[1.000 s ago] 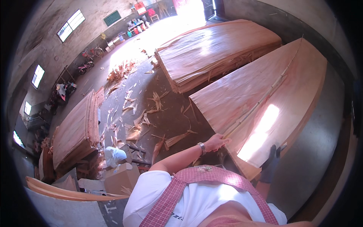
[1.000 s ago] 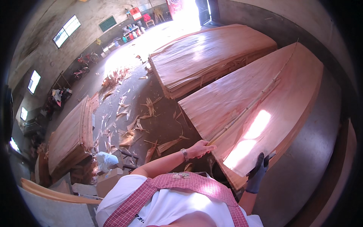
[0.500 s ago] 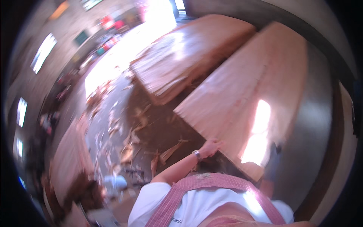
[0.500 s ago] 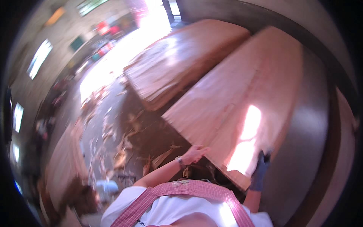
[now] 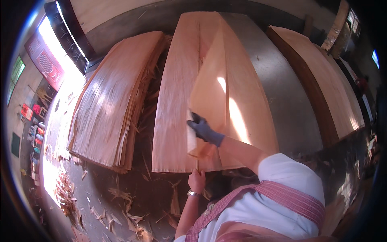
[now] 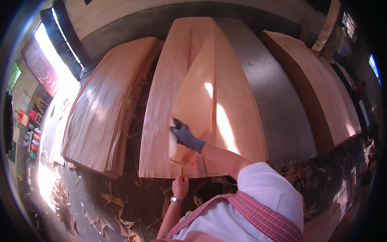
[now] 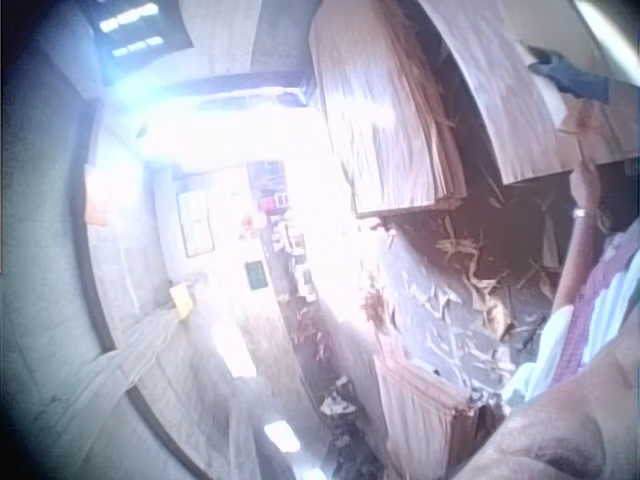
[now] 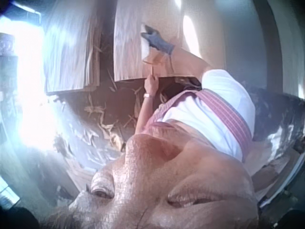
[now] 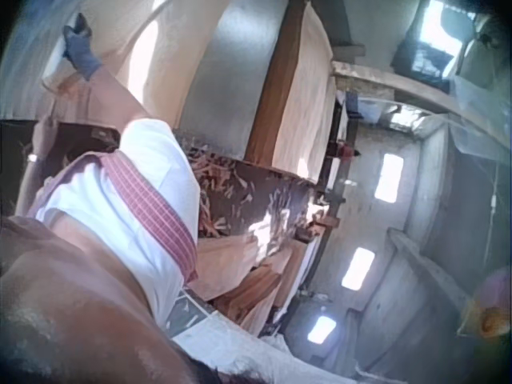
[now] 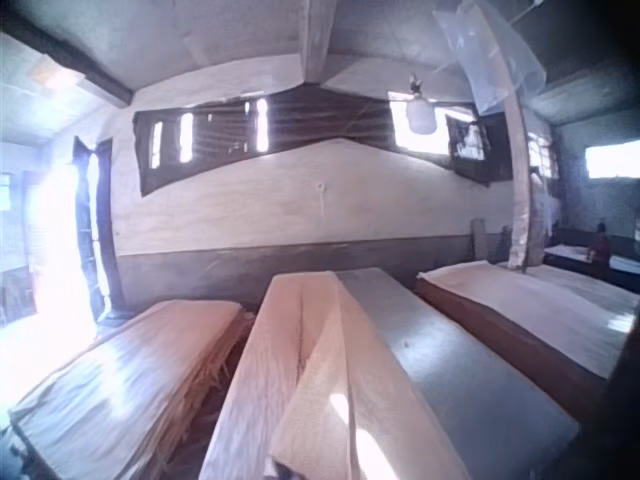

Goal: The person applies tape to wood veneer sheets, cuts them using a knife and a metal ruler, peels off excess strips, and stacks the prepared sheets on a table.

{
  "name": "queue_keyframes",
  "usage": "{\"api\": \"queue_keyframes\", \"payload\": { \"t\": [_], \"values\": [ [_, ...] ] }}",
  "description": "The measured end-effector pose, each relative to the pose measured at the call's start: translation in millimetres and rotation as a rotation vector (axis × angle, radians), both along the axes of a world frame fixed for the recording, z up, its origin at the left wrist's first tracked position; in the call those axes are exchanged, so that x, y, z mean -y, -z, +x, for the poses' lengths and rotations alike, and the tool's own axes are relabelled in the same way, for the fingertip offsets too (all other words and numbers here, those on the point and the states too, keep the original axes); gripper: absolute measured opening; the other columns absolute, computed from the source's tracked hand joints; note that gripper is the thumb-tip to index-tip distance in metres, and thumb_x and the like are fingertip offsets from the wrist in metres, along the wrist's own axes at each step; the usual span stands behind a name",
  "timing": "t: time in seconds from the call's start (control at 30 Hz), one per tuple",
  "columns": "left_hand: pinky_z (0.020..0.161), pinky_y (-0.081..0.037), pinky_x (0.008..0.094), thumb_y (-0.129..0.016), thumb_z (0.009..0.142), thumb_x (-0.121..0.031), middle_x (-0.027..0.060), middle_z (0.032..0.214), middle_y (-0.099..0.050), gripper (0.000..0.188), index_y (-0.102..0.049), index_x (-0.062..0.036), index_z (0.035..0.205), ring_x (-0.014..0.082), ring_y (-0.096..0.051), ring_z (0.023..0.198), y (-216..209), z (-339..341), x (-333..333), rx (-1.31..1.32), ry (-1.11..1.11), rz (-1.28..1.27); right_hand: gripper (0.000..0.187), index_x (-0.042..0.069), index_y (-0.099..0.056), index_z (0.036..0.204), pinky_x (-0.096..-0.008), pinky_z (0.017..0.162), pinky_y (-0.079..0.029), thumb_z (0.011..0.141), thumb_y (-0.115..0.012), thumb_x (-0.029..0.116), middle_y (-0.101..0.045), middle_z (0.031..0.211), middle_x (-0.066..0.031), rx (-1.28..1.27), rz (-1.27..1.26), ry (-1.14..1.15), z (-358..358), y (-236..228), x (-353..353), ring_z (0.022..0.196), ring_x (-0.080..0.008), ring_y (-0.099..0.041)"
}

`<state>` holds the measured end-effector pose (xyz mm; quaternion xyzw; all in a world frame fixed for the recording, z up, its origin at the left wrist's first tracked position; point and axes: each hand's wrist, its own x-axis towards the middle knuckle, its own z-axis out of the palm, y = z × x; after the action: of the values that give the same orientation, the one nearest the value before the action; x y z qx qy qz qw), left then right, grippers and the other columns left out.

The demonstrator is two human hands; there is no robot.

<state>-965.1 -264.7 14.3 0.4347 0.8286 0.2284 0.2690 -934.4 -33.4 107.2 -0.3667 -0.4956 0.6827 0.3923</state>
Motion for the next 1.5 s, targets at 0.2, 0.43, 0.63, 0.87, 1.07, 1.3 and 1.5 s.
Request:
{"api": "queue_keyframes", "payload": {
  "t": [0.2, 0.43, 0.63, 0.87, 1.07, 1.3, 1.5],
  "values": [
    [0.071, -0.052, 0.0488, -0.08, 0.069, -0.044, 0.0249, 0.094, -0.065, 0.085, -0.04, -0.0013, 0.13, 0.0421, -0.066, 0.082, -3.6, -10.0, 8.2, 0.178, 0.097, 0.114, 0.055, 0.007, -0.042, 0.144, -0.0254, 0.042, -0.043, 0.093, -0.06, 0.018, -0.056, 0.076, -0.0007, -0.043, 0.061, -0.173, -99.9, -66.1, 27.9, 0.049, -0.0075, -0.047],
    [0.043, -0.041, 0.0221, -0.079, 0.081, -0.022, 0.0028, 0.085, -0.059, 0.057, -0.047, -0.0088, 0.127, 0.0077, -0.052, 0.057, 24.5, 25.9, -11.7, 0.884, -0.352, 0.332, 0.054, 0.01, -0.044, 0.144, -0.0222, 0.042, -0.036, 0.095, -0.064, 0.022, -0.052, 0.071, 0.0051, -0.029, -0.008, -0.07, -21.9, -78.1, 89.2, 0.049, -0.0031, -0.042],
    [0.083, -0.05, 0.0399, -0.083, 0.07, -0.048, 0.0186, 0.104, -0.063, 0.076, -0.054, 0.0024, 0.119, 0.0322, -0.062, 0.095, 12.4, 35.9, -38.5, 0.497, -0.243, 0.176, 0.026, 0.008, -0.066, 0.103, -0.0224, 0.05, -0.044, 0.097, -0.06, 0.033, -0.061, 0.074, 0.0006, 0.369, -0.027, 0.159, 128.3, 61.6, 95.6, 0.059, -0.0066, -0.054],
    [0.06, -0.05, 0.0349, -0.07, 0.086, -0.03, 0.014, 0.092, -0.063, 0.054, -0.049, 0.0022, 0.125, 0.025, -0.062, 0.067, 24.3, 10.1, -28.4, 0.454, -0.134, 0.209, 0.028, 0.005, -0.063, 0.11, -0.024, 0.057, -0.05, 0.096, -0.06, 0.03, -0.066, 0.087, -0.0035, 0.479, 0.01, 0.047, 135.0, 93.8, 73.5, 0.082, -0.0097, -0.064],
    [0.041, -0.043, 0.0226, -0.059, 0.096, -0.023, 0.0042, 0.077, -0.059, 0.032, -0.052, -0.0017, 0.119, 0.0101, -0.058, 0.053, -40.7, -13.6, -10.3, 0.92, -0.273, 0.161, 0.037, 0.007, -0.064, 0.099, -0.0264, 0.045, -0.04, 0.089, -0.068, 0.043, -0.056, 0.067, 0.0013, 0.288, -0.289, -0.146, 70.5, 38.6, 90.6, 0.05, -0.0094, -0.048],
    [0.101, -0.041, 0.0433, -0.072, 0.075, -0.02, 0.0234, 0.145, -0.042, 0.069, -0.046, -0.0114, 0.138, 0.0331, -0.045, 0.131, -74.0, -81.9, -3.2, -0.3, -0.107, 0.142, 0.036, 0.01, -0.065, 0.096, -0.026, 0.038, -0.029, 0.083, -0.076, 0.041, -0.051, 0.061, 0.0038, 0.119, -0.315, 0.009, 58.1, 19.6, 101.5, 0.042, -0.0073, -0.039],
    [0.115, -0.018, 0.0571, -0.074, 0.075, -0.02, 0.0173, 0.152, -0.036, 0.087, -0.03, -0.015, 0.15, 0.0321, -0.029, 0.144, -31.7, -138.6, 1.1, -0.442, -0.053, 0.081, 0.031, 0.01, -0.063, 0.09, -0.0253, 0.038, -0.031, 0.085, -0.075, 0.038, -0.05, 0.06, 0.0047, 0.153, -0.267, 0.082, 37.2, -16.1, 110.1, 0.043, -0.0072, -0.042]
  ]
}}
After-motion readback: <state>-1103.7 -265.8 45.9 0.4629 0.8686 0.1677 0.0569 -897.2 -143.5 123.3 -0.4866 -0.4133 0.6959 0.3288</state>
